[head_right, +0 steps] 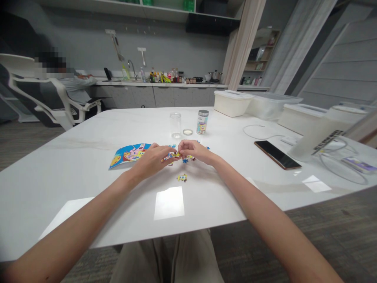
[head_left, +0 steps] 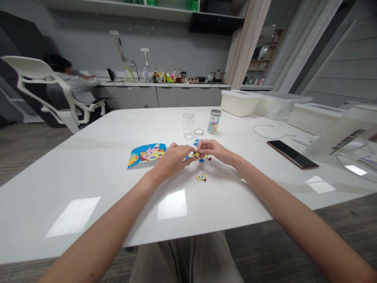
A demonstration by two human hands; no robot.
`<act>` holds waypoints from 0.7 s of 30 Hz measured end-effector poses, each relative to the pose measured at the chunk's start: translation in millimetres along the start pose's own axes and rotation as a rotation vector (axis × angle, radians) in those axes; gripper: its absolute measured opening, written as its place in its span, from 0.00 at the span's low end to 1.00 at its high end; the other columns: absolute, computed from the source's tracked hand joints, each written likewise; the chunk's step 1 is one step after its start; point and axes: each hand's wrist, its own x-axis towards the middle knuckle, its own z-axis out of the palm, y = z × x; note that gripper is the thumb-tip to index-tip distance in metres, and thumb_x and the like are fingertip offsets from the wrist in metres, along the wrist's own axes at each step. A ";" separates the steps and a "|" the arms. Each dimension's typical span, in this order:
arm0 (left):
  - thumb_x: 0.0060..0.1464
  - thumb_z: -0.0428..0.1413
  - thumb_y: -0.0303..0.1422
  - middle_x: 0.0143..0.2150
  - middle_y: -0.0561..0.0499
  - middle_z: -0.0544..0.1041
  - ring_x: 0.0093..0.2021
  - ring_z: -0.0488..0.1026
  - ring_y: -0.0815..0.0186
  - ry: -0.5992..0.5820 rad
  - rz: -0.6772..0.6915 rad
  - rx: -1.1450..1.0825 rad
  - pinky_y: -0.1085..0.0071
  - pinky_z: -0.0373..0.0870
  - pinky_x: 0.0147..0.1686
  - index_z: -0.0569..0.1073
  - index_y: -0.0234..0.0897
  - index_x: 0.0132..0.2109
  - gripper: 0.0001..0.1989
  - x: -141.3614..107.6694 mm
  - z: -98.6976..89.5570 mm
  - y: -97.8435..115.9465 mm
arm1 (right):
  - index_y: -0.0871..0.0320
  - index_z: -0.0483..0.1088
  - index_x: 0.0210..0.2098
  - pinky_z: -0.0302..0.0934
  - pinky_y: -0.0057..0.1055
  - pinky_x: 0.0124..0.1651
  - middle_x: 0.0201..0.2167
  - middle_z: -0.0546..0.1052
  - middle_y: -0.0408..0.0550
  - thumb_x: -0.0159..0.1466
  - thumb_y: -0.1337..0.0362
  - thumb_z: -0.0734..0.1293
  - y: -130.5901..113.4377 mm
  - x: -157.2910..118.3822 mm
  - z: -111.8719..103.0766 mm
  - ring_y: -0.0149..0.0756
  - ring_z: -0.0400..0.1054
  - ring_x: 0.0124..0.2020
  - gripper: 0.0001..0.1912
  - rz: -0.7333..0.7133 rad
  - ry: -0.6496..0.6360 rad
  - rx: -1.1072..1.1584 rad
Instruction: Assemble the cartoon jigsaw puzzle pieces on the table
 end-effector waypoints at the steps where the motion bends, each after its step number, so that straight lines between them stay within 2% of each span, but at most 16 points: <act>1: 0.62 0.51 0.40 0.40 0.50 0.79 0.37 0.73 0.66 -0.019 0.008 -0.034 0.66 0.59 0.46 0.72 0.40 0.48 0.13 -0.2 -1.0 2.0 | 0.59 0.66 0.30 0.58 0.28 0.33 0.24 0.71 0.42 0.58 0.57 0.68 -0.5 -0.4 -1.0 0.30 0.65 0.27 0.12 -0.002 -0.014 -0.017; 5: 0.58 0.55 0.40 0.35 0.54 0.79 0.31 0.70 0.69 -0.174 0.091 -0.220 0.68 0.62 0.42 0.76 0.43 0.45 0.11 -2.0 -5.3 13.4 | 0.58 0.64 0.29 0.53 0.27 0.28 0.21 0.67 0.39 0.60 0.62 0.63 -4.5 -3.2 -4.5 0.29 0.60 0.23 0.06 0.032 -0.097 -0.193; 8: 0.56 0.57 0.41 0.33 0.54 0.79 0.30 0.70 0.69 -0.276 0.193 -0.299 0.70 0.63 0.39 0.78 0.43 0.42 0.11 -3.6 -5.9 19.6 | 0.57 0.63 0.27 0.52 0.28 0.28 0.21 0.66 0.39 0.57 0.68 0.61 -9.8 -7.7 -5.5 0.30 0.58 0.22 0.02 0.068 -0.146 -0.523; 10: 0.56 0.56 0.41 0.32 0.53 0.77 0.30 0.70 0.69 -0.305 0.226 -0.299 0.71 0.62 0.36 0.79 0.43 0.41 0.11 -4.3 -4.6 20.9 | 0.57 0.63 0.25 0.51 0.29 0.29 0.21 0.67 0.40 0.55 0.70 0.60 -14.1 -11.4 -5.3 0.30 0.59 0.23 0.04 0.063 -0.137 -0.761; 12: 0.56 0.56 0.41 0.31 0.53 0.76 0.30 0.70 0.69 -0.322 0.241 -0.284 0.71 0.62 0.34 0.79 0.44 0.40 0.11 -4.6 -2.6 20.8 | 0.57 0.64 0.25 0.50 0.29 0.29 0.21 0.67 0.42 0.55 0.72 0.60 -17.9 -14.5 -5.1 0.31 0.59 0.24 0.05 0.057 -0.134 -0.894; 21: 0.56 0.57 0.42 0.29 0.53 0.72 0.29 0.67 0.70 -0.305 0.324 -0.191 0.71 0.58 0.33 0.79 0.43 0.38 0.11 -4.7 3.0 23.1 | 0.59 0.66 0.28 0.49 0.28 0.29 0.21 0.67 0.41 0.57 0.71 0.60 -20.2 -18.2 -5.9 0.29 0.58 0.23 0.05 0.114 -0.222 -0.964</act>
